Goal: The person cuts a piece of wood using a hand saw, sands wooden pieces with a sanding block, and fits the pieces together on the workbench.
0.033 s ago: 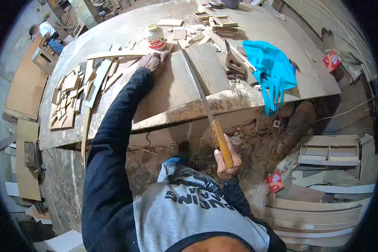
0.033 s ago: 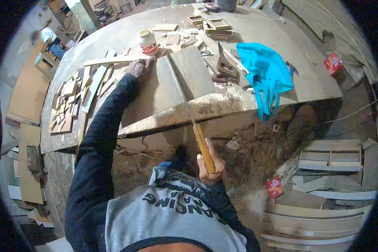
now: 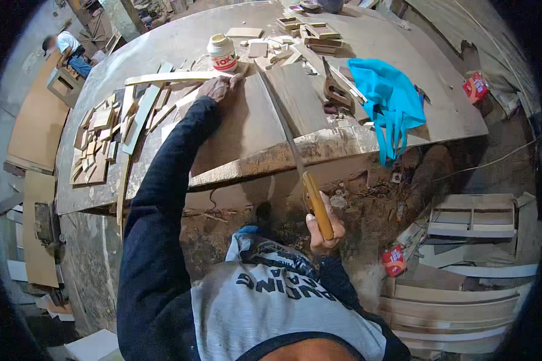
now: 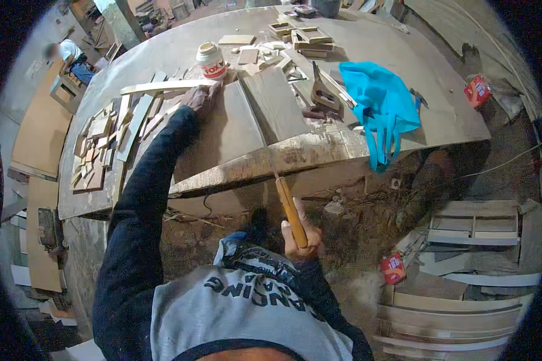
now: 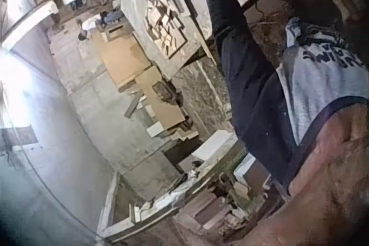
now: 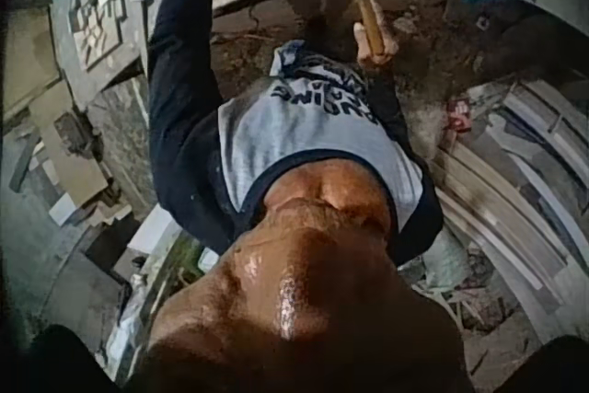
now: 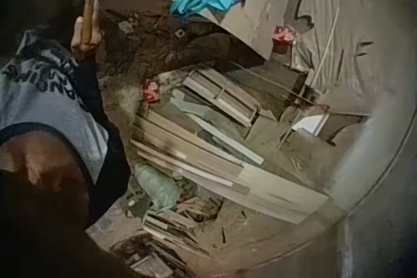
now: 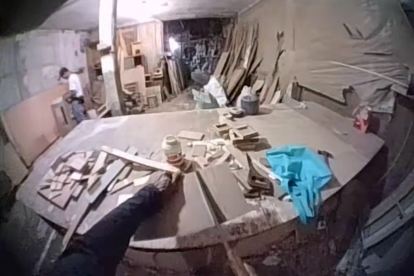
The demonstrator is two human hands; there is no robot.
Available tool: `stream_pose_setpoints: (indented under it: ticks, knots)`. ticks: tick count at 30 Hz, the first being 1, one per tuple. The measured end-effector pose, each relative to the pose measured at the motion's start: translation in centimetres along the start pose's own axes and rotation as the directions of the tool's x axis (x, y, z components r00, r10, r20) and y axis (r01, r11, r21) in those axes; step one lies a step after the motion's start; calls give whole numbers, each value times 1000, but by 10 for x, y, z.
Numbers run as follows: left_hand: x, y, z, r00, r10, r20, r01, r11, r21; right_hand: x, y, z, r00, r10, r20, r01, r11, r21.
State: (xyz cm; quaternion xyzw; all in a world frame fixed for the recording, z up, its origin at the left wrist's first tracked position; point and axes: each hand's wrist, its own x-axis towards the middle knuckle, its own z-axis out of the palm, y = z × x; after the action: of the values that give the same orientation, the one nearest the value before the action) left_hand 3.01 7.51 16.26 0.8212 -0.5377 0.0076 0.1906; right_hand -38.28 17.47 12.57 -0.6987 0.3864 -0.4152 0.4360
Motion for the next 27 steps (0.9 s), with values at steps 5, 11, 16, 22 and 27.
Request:
stream_pose_setpoints:
  ticks: [5, 11, 16, 22, 27]
  knots:
    - [-20, 43, -5, 961, -149, 232, 115, 982, 152, 1, -2, 4, 992, -61, -113, 65, 997, 32]
    - [4, 12, 6, 983, -182, 31, 183, 938, -294, 28, 6, 9, 947, -214, -240, 226, 974, 23]
    - [6, 9, -36, 913, 102, 395, 13, 960, -279, 30, 8, -2, 971, 218, -99, -165, 908, 386]
    - [-26, 45, -54, 969, 244, 41, -247, 941, 230, 12, 55, -17, 937, 238, -256, -78, 857, 509]
    - [-56, 29, -17, 818, 559, -135, -363, 684, 633, 19, 20, -36, 933, 310, -181, -121, 746, 655]
